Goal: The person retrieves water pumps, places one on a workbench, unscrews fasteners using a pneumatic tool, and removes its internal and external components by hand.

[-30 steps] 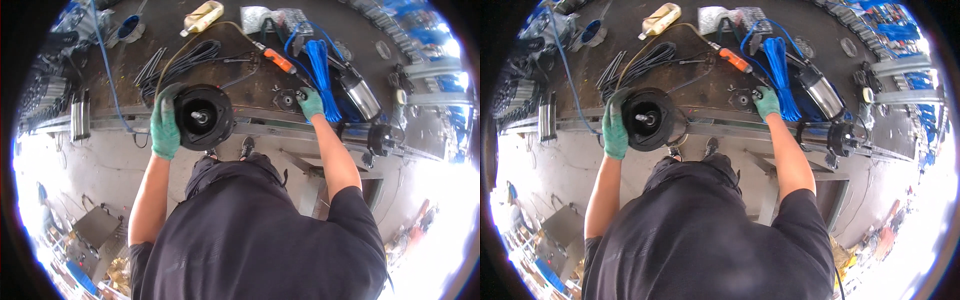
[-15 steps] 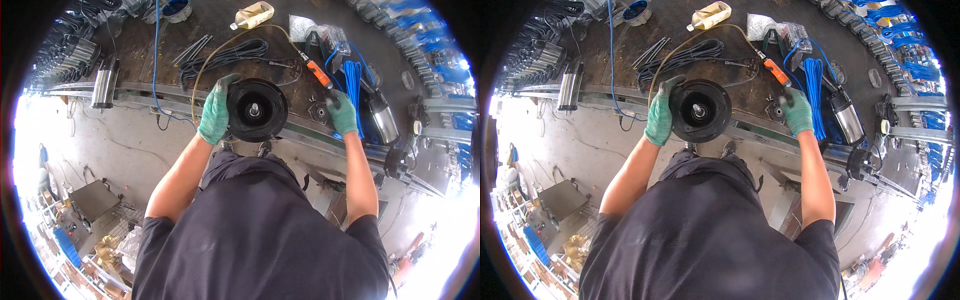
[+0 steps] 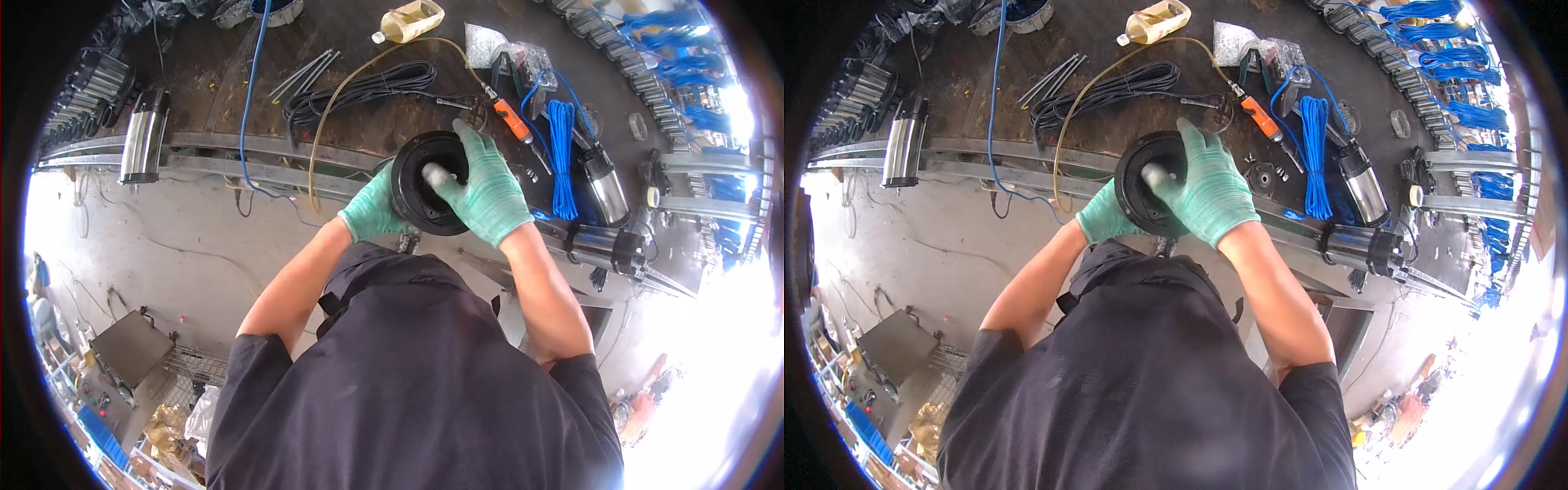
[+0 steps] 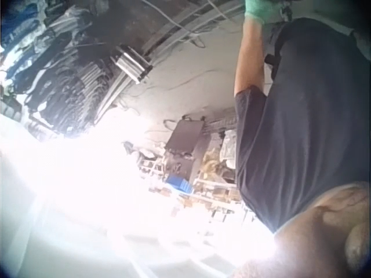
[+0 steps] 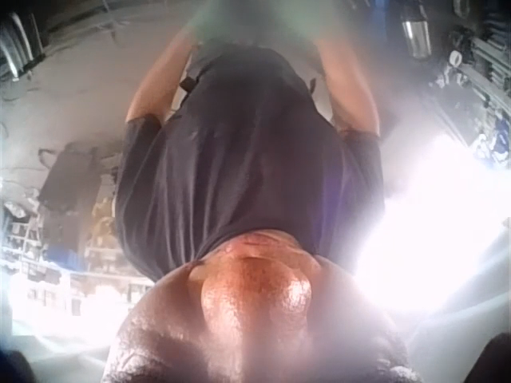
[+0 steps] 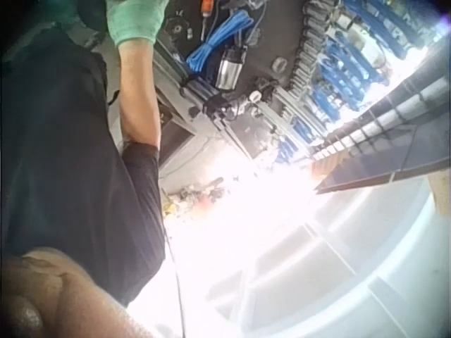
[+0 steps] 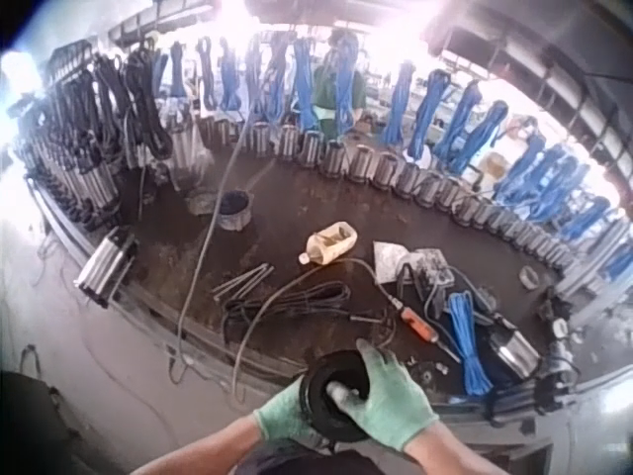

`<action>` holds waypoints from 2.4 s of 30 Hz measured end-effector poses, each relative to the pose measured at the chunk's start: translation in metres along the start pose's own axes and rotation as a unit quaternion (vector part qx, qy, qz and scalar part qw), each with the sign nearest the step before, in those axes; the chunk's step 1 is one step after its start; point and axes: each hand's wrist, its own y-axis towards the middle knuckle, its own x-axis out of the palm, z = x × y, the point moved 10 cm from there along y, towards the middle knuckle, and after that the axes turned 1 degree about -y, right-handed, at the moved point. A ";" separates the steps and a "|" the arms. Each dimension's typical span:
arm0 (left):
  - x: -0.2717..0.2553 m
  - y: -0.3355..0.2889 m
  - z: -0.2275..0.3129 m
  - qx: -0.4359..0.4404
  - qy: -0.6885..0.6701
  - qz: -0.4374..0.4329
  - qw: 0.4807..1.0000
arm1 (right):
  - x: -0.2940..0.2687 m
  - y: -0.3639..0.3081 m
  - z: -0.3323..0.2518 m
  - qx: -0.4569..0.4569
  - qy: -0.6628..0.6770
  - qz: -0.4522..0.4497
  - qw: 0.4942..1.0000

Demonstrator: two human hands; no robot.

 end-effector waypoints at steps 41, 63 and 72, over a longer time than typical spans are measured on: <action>-0.161 -0.022 0.030 0.090 0.317 0.433 0.839 | 0.142 -0.047 0.200 0.060 0.604 0.248 0.755; -0.166 -0.020 0.051 0.097 0.438 0.509 0.735 | -0.023 0.006 0.298 0.147 0.060 0.223 0.962; -0.161 -0.035 0.058 0.090 0.468 0.555 0.682 | -0.040 0.165 0.409 0.131 -0.397 -0.078 0.905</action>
